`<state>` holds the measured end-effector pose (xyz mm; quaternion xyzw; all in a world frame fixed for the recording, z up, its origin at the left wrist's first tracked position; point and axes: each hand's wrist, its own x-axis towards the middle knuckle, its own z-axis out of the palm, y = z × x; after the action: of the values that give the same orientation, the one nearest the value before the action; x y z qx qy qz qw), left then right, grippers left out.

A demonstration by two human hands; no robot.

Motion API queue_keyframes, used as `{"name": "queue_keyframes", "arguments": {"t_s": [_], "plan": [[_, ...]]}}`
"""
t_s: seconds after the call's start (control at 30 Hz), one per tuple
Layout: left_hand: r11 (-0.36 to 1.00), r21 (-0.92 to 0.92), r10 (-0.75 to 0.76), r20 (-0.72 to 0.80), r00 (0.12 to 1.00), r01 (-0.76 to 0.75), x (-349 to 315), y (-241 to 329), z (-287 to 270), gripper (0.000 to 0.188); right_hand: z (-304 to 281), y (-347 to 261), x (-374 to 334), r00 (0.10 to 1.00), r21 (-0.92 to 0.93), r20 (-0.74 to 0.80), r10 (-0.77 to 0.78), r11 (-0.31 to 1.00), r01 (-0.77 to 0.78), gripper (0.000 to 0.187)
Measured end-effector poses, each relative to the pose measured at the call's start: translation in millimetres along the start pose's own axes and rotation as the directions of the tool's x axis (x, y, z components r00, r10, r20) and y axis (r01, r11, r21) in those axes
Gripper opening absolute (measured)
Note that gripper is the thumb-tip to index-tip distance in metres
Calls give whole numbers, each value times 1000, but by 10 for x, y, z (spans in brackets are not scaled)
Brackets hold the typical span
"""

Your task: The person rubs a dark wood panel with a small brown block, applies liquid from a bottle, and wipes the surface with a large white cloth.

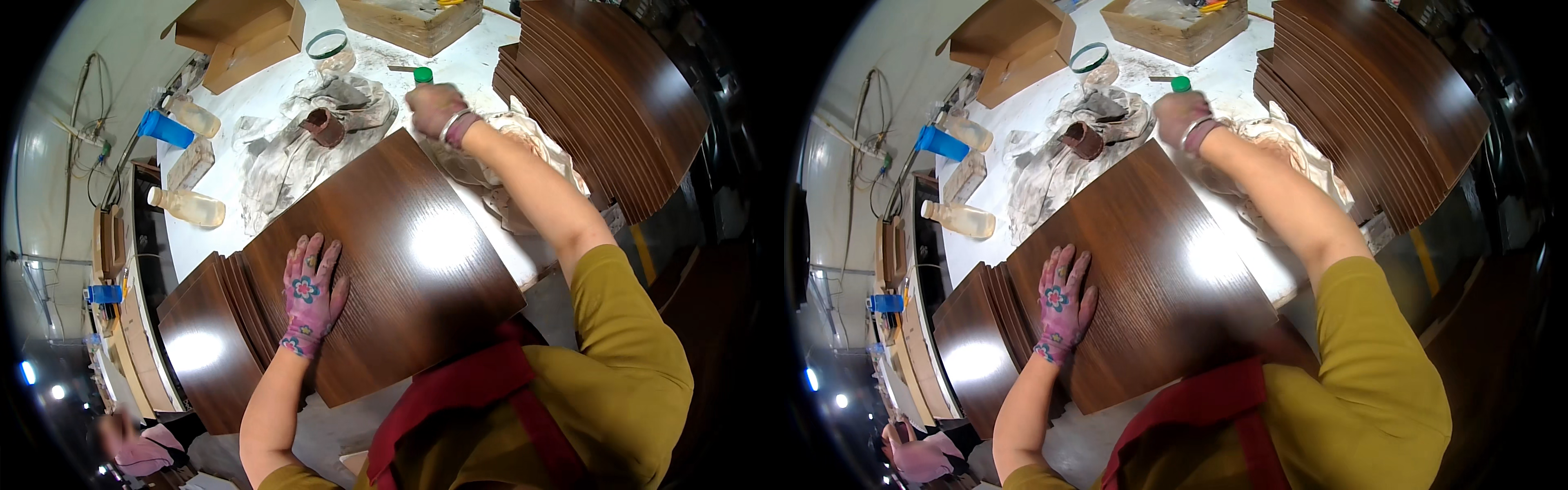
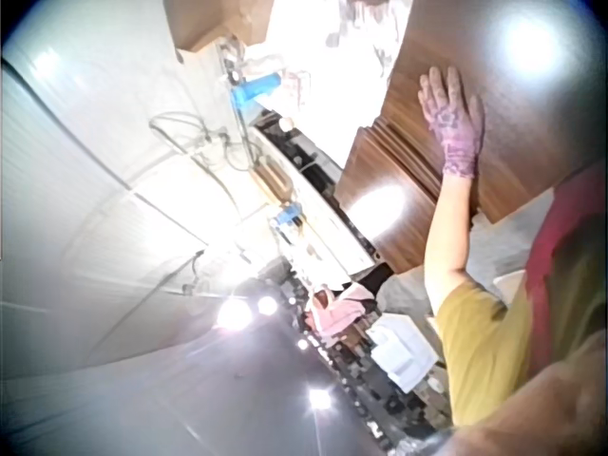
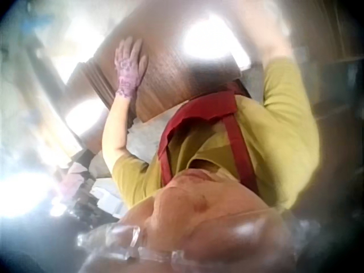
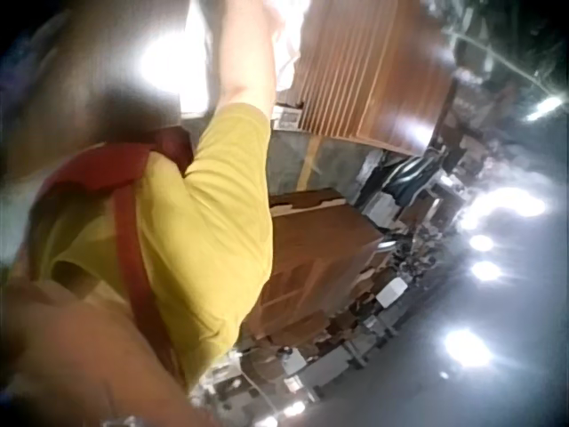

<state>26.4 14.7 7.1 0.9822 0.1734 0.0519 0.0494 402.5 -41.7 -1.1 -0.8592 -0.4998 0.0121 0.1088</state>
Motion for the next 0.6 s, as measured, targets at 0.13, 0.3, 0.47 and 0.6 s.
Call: {"name": "queue_keyframes", "arguments": {"t_s": [0.13,0.3,0.47,0.6], "plan": [[1000,8,5,3,1000,-5,-3,1,-2,57,45,-176,-2,988,233,-140,-64,968,96,15],[1000,4,9,10,1000,-9,-15,11,-24,57,107,-405,27,990,165,-38,-138,976,142,17],[1000,16,17,3,1000,-17,-1,10,-21,58,-18,133,50,999,207,5,47,977,-47,18],[1000,14,16,14,1000,-16,9,30,-20,58,130,216,-187,998,718,-28,56,696,-19,29]]}}
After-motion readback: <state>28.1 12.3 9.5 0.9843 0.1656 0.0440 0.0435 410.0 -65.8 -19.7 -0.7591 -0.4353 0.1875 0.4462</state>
